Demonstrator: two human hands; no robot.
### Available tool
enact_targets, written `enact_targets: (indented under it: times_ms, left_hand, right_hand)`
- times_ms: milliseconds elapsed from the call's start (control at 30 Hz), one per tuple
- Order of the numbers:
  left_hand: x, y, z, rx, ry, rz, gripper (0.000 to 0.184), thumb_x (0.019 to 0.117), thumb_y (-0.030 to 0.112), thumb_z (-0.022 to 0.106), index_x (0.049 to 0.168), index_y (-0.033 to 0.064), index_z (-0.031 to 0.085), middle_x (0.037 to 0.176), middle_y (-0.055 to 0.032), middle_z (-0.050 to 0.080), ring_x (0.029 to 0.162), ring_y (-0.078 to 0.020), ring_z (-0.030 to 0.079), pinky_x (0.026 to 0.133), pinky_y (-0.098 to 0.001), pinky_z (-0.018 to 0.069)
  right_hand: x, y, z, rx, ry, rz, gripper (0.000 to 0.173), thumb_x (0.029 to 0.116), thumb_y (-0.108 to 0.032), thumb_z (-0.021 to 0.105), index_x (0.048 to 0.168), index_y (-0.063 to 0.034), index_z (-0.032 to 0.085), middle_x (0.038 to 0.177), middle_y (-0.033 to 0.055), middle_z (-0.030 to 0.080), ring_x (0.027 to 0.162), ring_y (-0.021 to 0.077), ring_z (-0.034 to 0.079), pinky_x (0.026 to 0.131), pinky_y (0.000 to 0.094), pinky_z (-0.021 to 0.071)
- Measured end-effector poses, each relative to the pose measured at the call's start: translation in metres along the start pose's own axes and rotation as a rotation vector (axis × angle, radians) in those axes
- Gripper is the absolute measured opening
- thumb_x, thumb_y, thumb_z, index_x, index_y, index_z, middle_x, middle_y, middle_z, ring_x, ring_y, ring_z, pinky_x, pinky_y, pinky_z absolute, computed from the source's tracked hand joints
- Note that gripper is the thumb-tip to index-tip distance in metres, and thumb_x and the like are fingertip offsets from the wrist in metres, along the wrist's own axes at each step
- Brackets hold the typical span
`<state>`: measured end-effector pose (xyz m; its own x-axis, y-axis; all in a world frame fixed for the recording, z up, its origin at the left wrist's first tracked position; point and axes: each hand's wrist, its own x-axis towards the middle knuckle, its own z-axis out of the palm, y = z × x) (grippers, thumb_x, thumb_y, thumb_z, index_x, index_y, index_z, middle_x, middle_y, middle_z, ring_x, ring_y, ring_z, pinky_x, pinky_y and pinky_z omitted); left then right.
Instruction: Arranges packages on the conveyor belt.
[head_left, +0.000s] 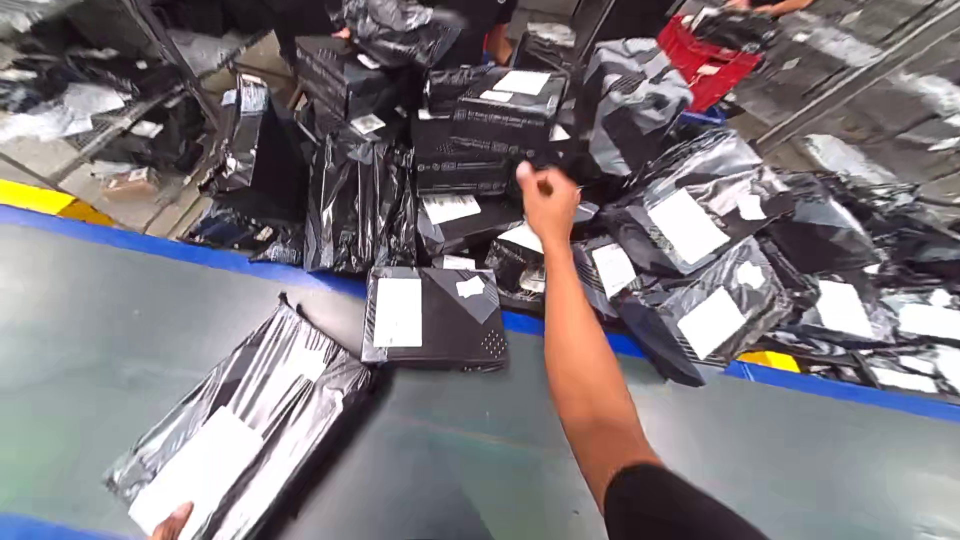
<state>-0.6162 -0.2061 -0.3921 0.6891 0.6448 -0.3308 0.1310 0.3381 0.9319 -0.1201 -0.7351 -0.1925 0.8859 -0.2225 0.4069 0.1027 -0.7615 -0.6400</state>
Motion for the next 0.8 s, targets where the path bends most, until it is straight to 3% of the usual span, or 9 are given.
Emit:
enact_targets:
  times_ms: [67, 100, 167, 300, 433, 500, 567, 633, 800]
  left_hand:
    - [-0.001, 0.012, 0.013, 0.035, 0.037, -0.003, 0.019, 0.1006, 0.027, 0.046, 0.110, 0.0193, 0.061, 0.090, 0.0115, 0.073, 0.085, -0.0013, 0.071, 0.080, -0.0278, 0.0609]
    - [0.001, 0.017, 0.015, 0.046, 0.037, -0.002, 0.020, 0.1000, 0.027, 0.047, 0.112, 0.0175, 0.060, 0.090, 0.0108, 0.073, 0.084, -0.0013, 0.070, 0.078, -0.0275, 0.0612]
    - [0.003, 0.022, 0.015, 0.067, 0.042, 0.010, 0.023, 0.0984, 0.029, 0.050, 0.113, 0.0156, 0.060, 0.090, 0.0084, 0.073, 0.082, -0.0030, 0.071, 0.076, -0.0280, 0.0616]
    - [-0.004, 0.030, 0.006, -0.003, 0.073, 0.089, 0.020, 0.0952, 0.026, 0.052, 0.110, 0.0161, 0.062, 0.088, 0.0099, 0.074, 0.080, -0.0012, 0.071, 0.074, -0.0255, 0.0617]
    - [-0.012, 0.048, 0.005, -0.128, 0.022, 0.249, 0.036, 0.0933, 0.019, 0.055, 0.129, 0.0145, 0.050, 0.098, 0.0110, 0.073, 0.088, 0.0002, 0.071, 0.081, -0.0248, 0.0607]
    - [-0.011, 0.075, 0.021, -0.176, -0.011, 0.327, 0.031, 0.0934, 0.017, 0.055, 0.125, 0.0171, 0.055, 0.098, 0.0114, 0.074, 0.089, 0.0000, 0.071, 0.082, -0.0239, 0.0601]
    - [-0.009, 0.117, 0.061, -0.185, 0.019, 0.360, 0.020, 0.0988, 0.017, 0.047, 0.104, 0.0233, 0.066, 0.087, 0.0146, 0.074, 0.080, 0.0030, 0.069, 0.075, -0.0202, 0.0593]
    - [0.004, 0.164, 0.121, -0.248, -0.025, 0.425, 0.019, 0.0991, 0.019, 0.046, 0.102, 0.0241, 0.064, 0.087, 0.0142, 0.073, 0.081, 0.0020, 0.069, 0.075, -0.0214, 0.0600]
    - [0.107, 0.262, 0.313, -0.424, -0.145, 0.671, 0.074, 0.0946, 0.016, 0.060, 0.155, 0.0005, 0.021, 0.135, -0.0173, 0.056, 0.116, -0.0245, 0.064, 0.096, -0.0456, 0.0577]
  right_hand:
    - [-0.086, 0.035, 0.030, -0.049, -0.280, 0.087, 0.069, 0.0901, -0.073, 0.058, 0.121, -0.0118, 0.070, 0.113, 0.0131, 0.072, 0.106, 0.0300, 0.069, 0.091, 0.0587, 0.0550]
    - [-0.124, 0.062, 0.051, -0.018, -0.396, 0.134, 0.082, 0.0865, -0.072, 0.063, 0.141, -0.0119, 0.059, 0.137, 0.0145, 0.063, 0.127, 0.0304, 0.060, 0.105, 0.0580, 0.0488]
    - [-0.181, 0.094, 0.075, 0.198, -0.443, 0.238, 0.092, 0.0822, -0.059, 0.078, 0.155, -0.0152, 0.042, 0.154, 0.0110, 0.050, 0.140, 0.0230, 0.049, 0.114, 0.0489, 0.0445]
    - [-0.235, 0.087, 0.051, 0.308, -0.398, 0.358, 0.086, 0.0680, -0.047, 0.092, 0.134, -0.0073, 0.054, 0.135, 0.0184, 0.058, 0.126, 0.0279, 0.056, 0.105, 0.0481, 0.0497]
    - [-0.325, 0.061, 0.021, 0.335, -0.378, 0.423, 0.078, 0.0727, -0.047, 0.089, 0.126, -0.0044, 0.052, 0.114, 0.0158, 0.063, 0.104, 0.0251, 0.063, 0.088, 0.0469, 0.0555]
    - [-0.363, 0.051, 0.014, 0.341, -0.283, 0.463, 0.073, 0.0748, -0.047, 0.087, 0.123, -0.0042, 0.053, 0.103, 0.0141, 0.064, 0.092, 0.0240, 0.064, 0.078, 0.0467, 0.0564]
    - [-0.393, 0.046, 0.010, 0.318, -0.228, 0.490, 0.073, 0.0771, -0.051, 0.083, 0.128, -0.0057, 0.056, 0.105, 0.0109, 0.067, 0.096, 0.0214, 0.066, 0.083, 0.0449, 0.0579]
    - [-0.415, 0.043, 0.008, 0.294, -0.231, 0.506, 0.076, 0.0792, -0.054, 0.080, 0.134, -0.0053, 0.058, 0.117, 0.0125, 0.068, 0.109, 0.0231, 0.066, 0.094, 0.0461, 0.0560]
    - [-0.435, 0.030, 0.007, 0.307, -0.269, 0.538, 0.074, 0.0804, -0.054, 0.079, 0.132, -0.0039, 0.061, 0.121, 0.0149, 0.067, 0.111, 0.0244, 0.065, 0.095, 0.0450, 0.0559]
